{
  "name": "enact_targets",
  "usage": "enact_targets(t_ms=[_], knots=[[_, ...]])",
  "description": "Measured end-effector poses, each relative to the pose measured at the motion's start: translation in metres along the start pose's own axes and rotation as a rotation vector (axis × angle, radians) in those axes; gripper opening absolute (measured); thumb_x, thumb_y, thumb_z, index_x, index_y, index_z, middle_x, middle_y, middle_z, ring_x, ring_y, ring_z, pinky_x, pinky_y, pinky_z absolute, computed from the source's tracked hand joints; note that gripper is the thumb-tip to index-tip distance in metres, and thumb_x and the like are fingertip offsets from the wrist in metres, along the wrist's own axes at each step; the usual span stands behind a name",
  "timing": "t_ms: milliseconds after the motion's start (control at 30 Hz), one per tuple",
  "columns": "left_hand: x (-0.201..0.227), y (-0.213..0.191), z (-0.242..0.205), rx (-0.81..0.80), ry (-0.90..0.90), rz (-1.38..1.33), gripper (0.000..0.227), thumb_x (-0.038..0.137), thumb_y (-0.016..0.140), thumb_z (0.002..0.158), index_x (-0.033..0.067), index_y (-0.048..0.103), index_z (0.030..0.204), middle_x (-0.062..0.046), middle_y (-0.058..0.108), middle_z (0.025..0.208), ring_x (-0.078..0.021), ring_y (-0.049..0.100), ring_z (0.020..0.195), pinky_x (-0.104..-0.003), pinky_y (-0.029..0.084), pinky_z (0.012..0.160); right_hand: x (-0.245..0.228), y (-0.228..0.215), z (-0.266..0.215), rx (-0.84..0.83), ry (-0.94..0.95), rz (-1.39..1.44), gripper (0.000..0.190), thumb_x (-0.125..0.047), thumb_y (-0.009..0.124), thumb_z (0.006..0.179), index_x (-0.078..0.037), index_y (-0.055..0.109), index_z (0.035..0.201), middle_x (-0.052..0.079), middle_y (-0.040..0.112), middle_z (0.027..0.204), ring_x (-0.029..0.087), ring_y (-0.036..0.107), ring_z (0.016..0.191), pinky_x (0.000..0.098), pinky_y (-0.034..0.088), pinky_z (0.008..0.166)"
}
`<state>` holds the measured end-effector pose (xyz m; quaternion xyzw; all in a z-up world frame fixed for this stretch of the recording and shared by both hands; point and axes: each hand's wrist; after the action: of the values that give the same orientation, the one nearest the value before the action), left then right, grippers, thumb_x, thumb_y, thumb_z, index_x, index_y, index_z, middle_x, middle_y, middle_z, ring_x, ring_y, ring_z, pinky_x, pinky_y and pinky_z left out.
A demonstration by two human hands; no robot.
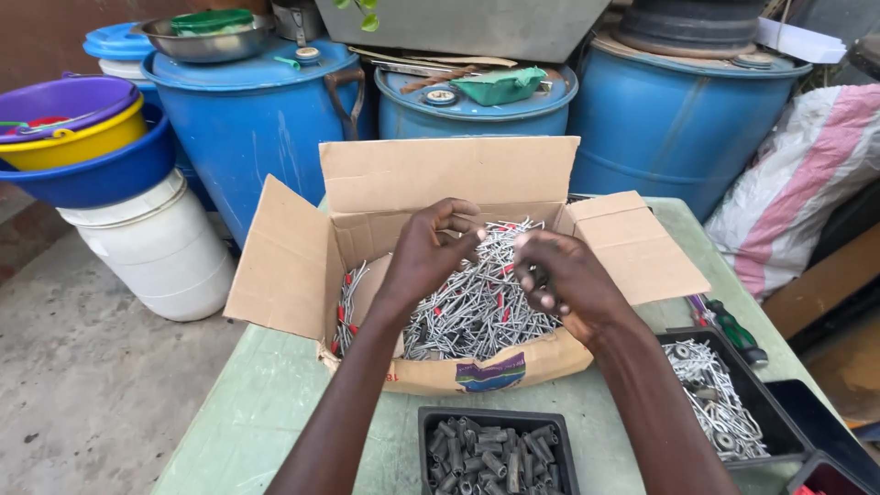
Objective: The person assembles metal fasteners by inserting them into red plastic sleeves. They pick fasteners from a cardboard box and sleeves from a tray, then push the sleeves onto the fasteners by hand. The assembled fasteners are placed back into the box.
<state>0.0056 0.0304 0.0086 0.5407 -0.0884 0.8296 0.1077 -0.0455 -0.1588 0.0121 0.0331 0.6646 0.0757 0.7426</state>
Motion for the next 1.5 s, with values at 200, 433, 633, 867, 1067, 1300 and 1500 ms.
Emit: enact_targets(t_ms=[200, 433, 633, 867, 1067, 1300, 1500], knots=[[0.004, -0.015, -0.003, -0.101, -0.018, 0.074, 0.039, 0.009, 0.066, 0.081, -0.0038, 0.064, 0.117, -0.020, 0.072, 0.091, -0.0176, 0.072, 0.065, -0.023, 0.057, 0.051, -0.025, 0.046, -0.062, -0.664, -0.160, -0.705, 0.015, 0.000, 0.065, 0.084, 0.004, 0.074, 0.095, 0.016, 0.071, 0.065, 0.018, 0.063, 0.055, 0.0294, 0.050, 0.048], [0.012, -0.020, -0.008, -0.222, 0.032, 0.086, 0.037, 0.013, 0.068, 0.083, -0.0048, 0.066, 0.115, -0.020, 0.073, 0.086, -0.0178, 0.072, 0.063, -0.024, 0.055, 0.050, -0.009, 0.061, -0.096, -0.719, -0.038, -1.158, 0.027, -0.005, 0.070, 0.083, -0.004, 0.075, 0.110, 0.020, 0.077, 0.096, 0.044, 0.072, 0.088, 0.0493, 0.057, 0.073], [0.033, -0.018, -0.015, -0.268, -0.146, 0.320, 0.029, 0.022, 0.066, 0.087, 0.0132, 0.066, 0.114, -0.004, 0.073, 0.091, -0.0119, 0.071, 0.064, -0.029, 0.044, 0.057, 0.013, 0.025, -0.120, -0.677, 0.053, -1.417, 0.041, -0.021, 0.066, 0.090, -0.028, 0.064, 0.131, 0.002, 0.048, 0.150, 0.023, 0.041, 0.140, 0.0409, 0.036, 0.104], [0.029, -0.020, -0.012, -0.228, -0.152, 0.384, 0.029, 0.023, 0.065, 0.088, 0.0131, 0.067, 0.115, -0.004, 0.075, 0.094, -0.0128, 0.071, 0.063, -0.031, 0.049, 0.058, 0.008, 0.004, -0.156, -0.655, -0.302, -1.281, 0.044, -0.017, 0.054, 0.096, -0.022, 0.055, 0.140, 0.005, 0.057, 0.142, 0.025, 0.054, 0.130, 0.0401, 0.041, 0.100], [-0.001, -0.026, -0.001, -0.171, -0.116, 0.577, 0.020, 0.023, 0.061, 0.089, 0.0156, 0.070, 0.105, -0.004, 0.077, 0.094, -0.0160, 0.072, 0.066, -0.039, 0.054, 0.068, -0.023, 0.021, -0.130, -0.476, -0.163, -1.288, 0.038, -0.029, 0.052, 0.095, -0.023, 0.069, 0.128, 0.002, 0.071, 0.131, 0.021, 0.066, 0.119, 0.0397, 0.049, 0.096], [-0.046, -0.028, 0.015, -0.165, -0.183, 0.774, 0.021, 0.015, 0.060, 0.082, 0.0149, 0.077, 0.095, -0.002, 0.073, 0.070, -0.0275, 0.074, 0.066, -0.039, 0.057, 0.072, -0.019, 0.040, -0.018, -0.360, -0.385, -1.497, 0.021, -0.005, 0.067, 0.082, -0.011, 0.076, 0.101, 0.009, 0.071, 0.079, 0.031, 0.068, 0.076, 0.0431, 0.050, 0.066], [-0.059, -0.027, 0.022, -0.160, -0.269, 0.852, 0.024, 0.020, 0.059, 0.085, 0.0173, 0.078, 0.098, -0.011, 0.075, 0.083, -0.0389, 0.073, 0.091, -0.049, 0.056, 0.084, 0.022, 0.037, 0.013, -0.568, -0.242, -1.782, 0.020, -0.013, 0.074, 0.076, -0.013, 0.074, 0.097, 0.008, 0.065, 0.098, 0.034, 0.065, 0.094, 0.0474, 0.053, 0.073]])
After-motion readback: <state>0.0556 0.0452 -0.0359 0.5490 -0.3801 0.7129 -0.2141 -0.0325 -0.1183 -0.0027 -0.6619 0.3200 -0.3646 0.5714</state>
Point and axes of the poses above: each hand's wrist, its own z-axis towards the middle knuckle, its own y-axis out of the palm, x = y × z
